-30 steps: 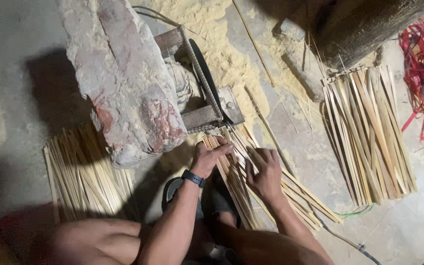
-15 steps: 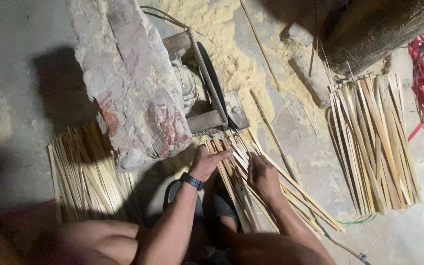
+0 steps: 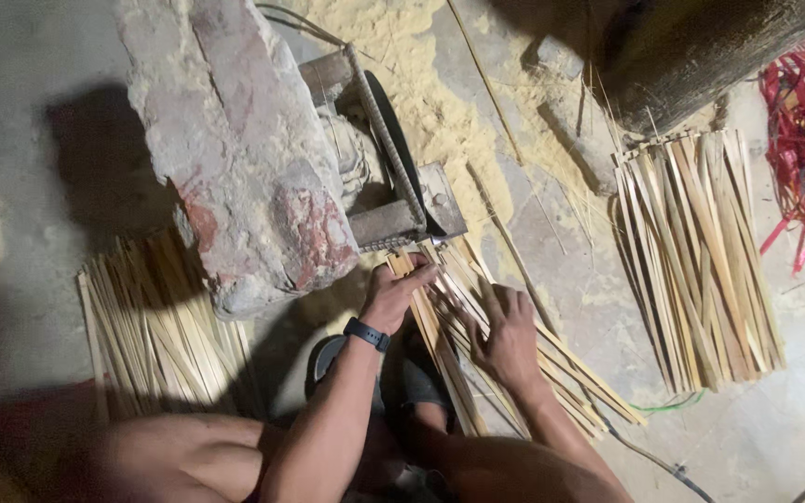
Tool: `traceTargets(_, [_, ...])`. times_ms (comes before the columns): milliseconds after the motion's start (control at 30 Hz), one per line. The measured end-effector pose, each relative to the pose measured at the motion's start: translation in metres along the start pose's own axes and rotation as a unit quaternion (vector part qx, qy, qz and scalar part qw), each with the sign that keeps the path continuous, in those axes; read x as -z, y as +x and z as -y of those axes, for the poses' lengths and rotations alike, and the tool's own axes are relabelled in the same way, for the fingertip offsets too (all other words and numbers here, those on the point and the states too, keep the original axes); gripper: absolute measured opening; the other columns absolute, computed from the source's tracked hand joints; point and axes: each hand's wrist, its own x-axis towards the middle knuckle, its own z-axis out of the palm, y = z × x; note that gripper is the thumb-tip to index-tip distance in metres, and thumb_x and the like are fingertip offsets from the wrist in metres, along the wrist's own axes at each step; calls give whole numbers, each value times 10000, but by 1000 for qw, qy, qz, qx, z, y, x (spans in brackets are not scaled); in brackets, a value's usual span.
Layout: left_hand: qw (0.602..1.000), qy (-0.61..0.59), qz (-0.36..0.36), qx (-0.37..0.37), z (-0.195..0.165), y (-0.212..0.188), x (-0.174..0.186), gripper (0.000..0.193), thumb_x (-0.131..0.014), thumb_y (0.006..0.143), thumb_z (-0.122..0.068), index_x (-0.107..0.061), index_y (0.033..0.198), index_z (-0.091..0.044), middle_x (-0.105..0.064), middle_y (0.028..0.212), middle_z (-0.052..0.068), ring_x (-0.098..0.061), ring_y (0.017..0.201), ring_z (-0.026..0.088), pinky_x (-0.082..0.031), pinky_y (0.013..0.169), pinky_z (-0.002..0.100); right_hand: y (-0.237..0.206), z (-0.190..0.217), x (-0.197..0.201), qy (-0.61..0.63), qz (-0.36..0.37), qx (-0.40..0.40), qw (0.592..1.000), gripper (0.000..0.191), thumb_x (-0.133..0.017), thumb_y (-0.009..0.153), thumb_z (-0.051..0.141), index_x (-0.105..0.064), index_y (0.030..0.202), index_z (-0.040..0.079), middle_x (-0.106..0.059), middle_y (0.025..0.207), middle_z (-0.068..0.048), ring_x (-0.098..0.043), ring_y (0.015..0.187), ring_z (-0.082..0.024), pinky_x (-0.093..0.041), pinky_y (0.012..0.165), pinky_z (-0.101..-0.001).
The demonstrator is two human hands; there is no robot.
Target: The person sits on the floor and pulls bamboo strips one at a time through a fixed blade splitter weighted with a large stone, drawing each strip by hand to slice it into thinner slats. Finished slats are laid on the floor beside the splitter, and the person occasionally gathers and repositions bundles of strips.
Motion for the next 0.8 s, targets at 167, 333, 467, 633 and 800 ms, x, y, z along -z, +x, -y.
traceTargets(167, [998,-9,52,-13,4,1,-7,275,-752,888,-111,-703,1144,-23,-724,1074,21,-663,1042,104,-517,932,268,-7,-10,-30,87,81,-154,981,205,-673,883,45,-725,1079,11,-659,758,-188,-649,581,-346,-536,545,-451])
traceTargets(333, [994,102,48,2,-1,0,6,307,-708,872,-49,-743,1177,-36,-703,972,66,-637,870,169,-532,790,324,30,-26,-74,142,90,-152,974,168,-640,871,-42,-677,1012,41,-677,778,-146,-672,626,-294,-549,581,-426])
traceTargets(467, [994,106,6,-2,-5,1,5,306,-768,839,-117,-734,1120,0,-760,1019,74,-691,879,128,-567,801,280,44,-23,-66,143,127,-165,968,264,-674,812,-45,-684,1069,13,-682,803,-168,-658,611,-305,-540,561,-437])
traceTargets(633, [999,49,-9,-21,-3,-4,4,406,-894,783,-152,-674,1008,105,-732,883,94,-671,779,162,-571,725,322,2,-10,-13,-15,21,-56,998,414,-674,789,61,-686,1202,45,-699,867,-151,-665,709,-299,-580,639,-412])
traceTargets(800, [998,-16,59,-13,-7,-14,0,331,-858,841,-119,-750,1028,132,-809,989,94,-769,892,141,-612,833,266,-24,-7,-22,217,141,-246,934,269,-672,937,70,-734,1199,55,-711,1053,-117,-683,582,-181,-556,443,-297])
